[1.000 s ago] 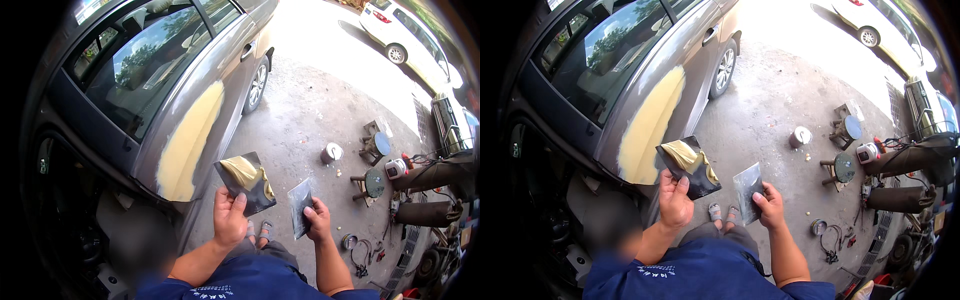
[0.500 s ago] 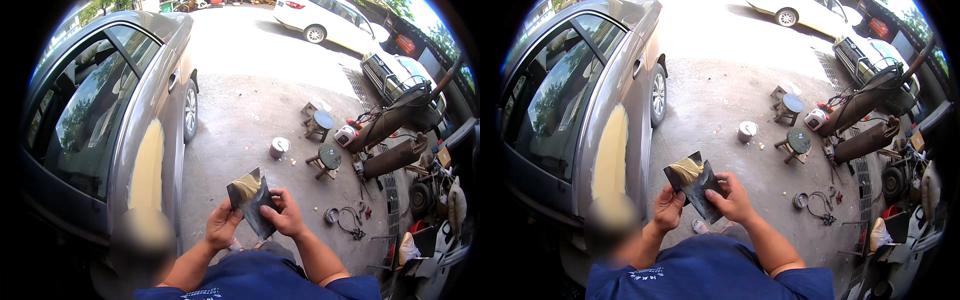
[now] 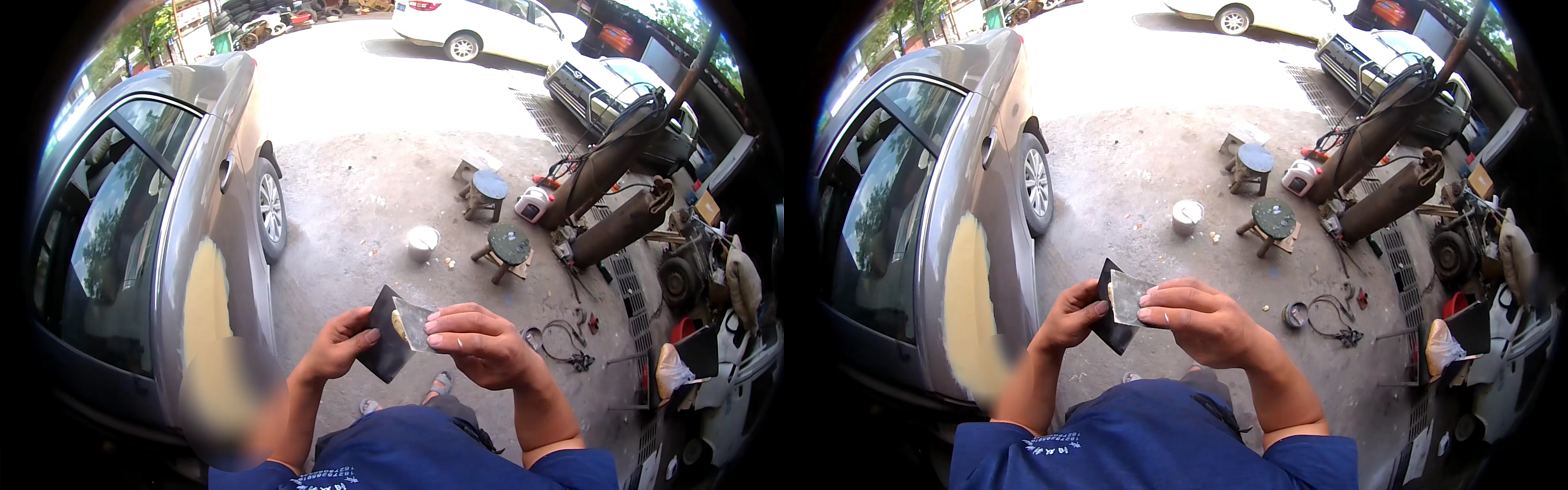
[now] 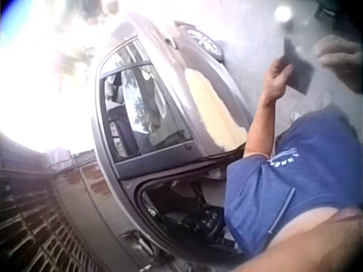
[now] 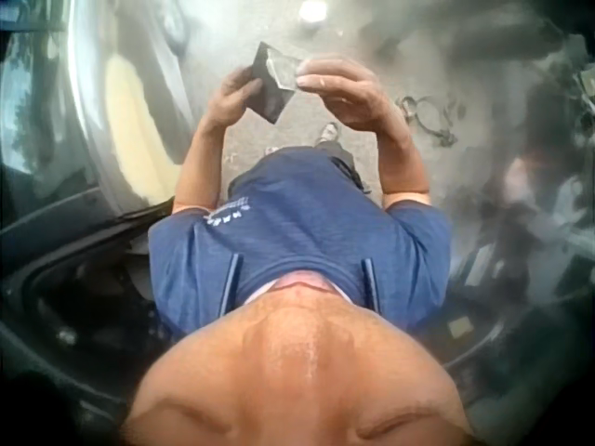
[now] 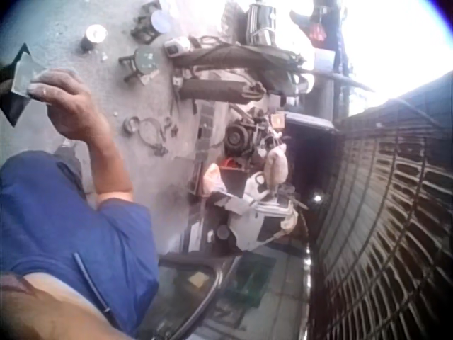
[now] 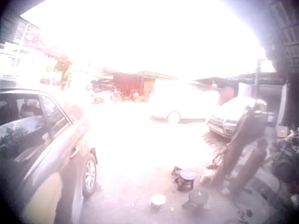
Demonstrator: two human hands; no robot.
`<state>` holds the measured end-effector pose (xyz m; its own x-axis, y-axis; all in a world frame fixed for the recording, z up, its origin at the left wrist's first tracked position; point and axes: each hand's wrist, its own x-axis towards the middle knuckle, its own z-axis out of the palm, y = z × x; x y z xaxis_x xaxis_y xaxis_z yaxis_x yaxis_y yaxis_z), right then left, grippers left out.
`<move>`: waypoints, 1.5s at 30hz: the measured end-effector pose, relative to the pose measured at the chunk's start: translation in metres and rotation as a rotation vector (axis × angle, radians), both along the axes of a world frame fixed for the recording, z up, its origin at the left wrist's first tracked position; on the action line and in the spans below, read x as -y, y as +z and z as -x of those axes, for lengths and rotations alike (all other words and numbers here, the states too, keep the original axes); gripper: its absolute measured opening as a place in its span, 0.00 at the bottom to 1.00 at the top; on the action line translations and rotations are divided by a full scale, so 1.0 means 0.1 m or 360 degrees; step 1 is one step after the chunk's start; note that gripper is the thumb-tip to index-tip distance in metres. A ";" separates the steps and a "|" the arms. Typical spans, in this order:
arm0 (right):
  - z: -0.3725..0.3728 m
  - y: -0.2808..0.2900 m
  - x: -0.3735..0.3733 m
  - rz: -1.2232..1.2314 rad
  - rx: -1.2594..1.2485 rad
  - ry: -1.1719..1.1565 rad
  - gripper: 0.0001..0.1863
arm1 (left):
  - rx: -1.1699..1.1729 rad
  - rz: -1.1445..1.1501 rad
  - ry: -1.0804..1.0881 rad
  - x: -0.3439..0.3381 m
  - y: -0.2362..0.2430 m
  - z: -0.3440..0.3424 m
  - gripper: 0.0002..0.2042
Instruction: The person applies yellow body filler to the side and rear bumper of a car using two metal spreaders. They smooth the filler over the surface and then walk around the vehicle to inspect the work.
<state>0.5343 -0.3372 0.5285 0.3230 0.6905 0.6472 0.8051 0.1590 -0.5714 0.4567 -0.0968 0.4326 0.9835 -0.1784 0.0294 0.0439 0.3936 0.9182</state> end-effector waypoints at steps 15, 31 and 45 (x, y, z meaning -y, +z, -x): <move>-1.44 -1.10 1.37 -0.0065 -0.1474 -0.0438 0.25 | -0.0086 0.0426 0.0651 1.42 0.18 -1.15 0.16; -1.86 -1.06 0.26 0.0027 -0.0249 -0.0037 0.21 | 0.0079 0.0426 0.1433 1.29 -0.19 -1.71 0.12; -2.69 -1.53 -0.43 0.0459 -0.0559 0.0577 0.22 | 0.0257 0.0327 0.2541 1.35 -0.10 -1.47 0.12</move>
<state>0.8036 -0.2940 0.3758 0.1943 0.9295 0.3135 0.4828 0.1876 -0.8554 0.6040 -0.2316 0.4221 0.1372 0.9898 0.0388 -0.5960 0.0512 0.8013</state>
